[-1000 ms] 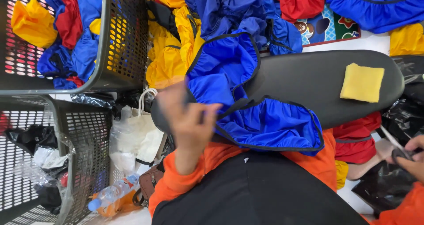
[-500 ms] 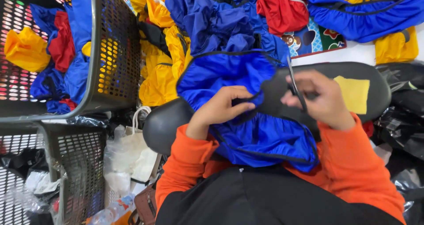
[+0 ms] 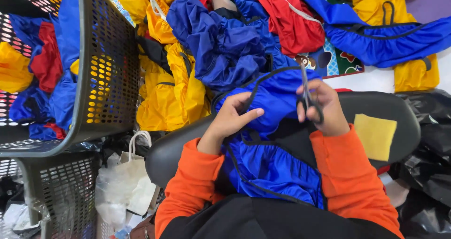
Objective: Trimming excess threads from blue fabric covers using scissors
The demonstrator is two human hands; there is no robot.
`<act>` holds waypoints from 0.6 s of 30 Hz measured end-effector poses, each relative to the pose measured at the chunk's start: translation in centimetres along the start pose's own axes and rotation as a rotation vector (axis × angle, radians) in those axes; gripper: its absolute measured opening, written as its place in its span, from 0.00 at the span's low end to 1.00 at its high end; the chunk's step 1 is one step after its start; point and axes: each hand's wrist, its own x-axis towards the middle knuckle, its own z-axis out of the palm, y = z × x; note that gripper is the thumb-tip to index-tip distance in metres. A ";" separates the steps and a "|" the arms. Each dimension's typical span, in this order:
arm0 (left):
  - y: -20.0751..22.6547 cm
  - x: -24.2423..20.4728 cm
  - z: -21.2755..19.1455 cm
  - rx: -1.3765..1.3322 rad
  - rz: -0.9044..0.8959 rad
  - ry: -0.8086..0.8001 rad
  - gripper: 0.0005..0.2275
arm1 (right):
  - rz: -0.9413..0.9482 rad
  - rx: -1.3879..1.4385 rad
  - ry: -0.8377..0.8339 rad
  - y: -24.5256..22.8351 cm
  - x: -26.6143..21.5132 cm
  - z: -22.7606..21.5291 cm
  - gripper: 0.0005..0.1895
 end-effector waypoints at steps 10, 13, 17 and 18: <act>0.2 -0.2 0.3 -0.088 0.047 0.058 0.05 | 0.121 0.045 -0.317 -1.6 -2.0 1.5 0.36; 1.1 0.0 1.0 -0.081 0.096 0.051 0.06 | 0.139 0.066 -0.285 -1.4 -2.8 1.9 0.37; 0.8 -0.6 1.2 0.056 0.168 0.154 0.07 | 0.102 -0.107 -0.189 -2.8 -2.9 5.6 0.35; 0.5 -1.0 1.3 0.059 0.164 0.155 0.07 | 0.103 -0.102 -0.190 -3.0 -2.5 6.3 0.35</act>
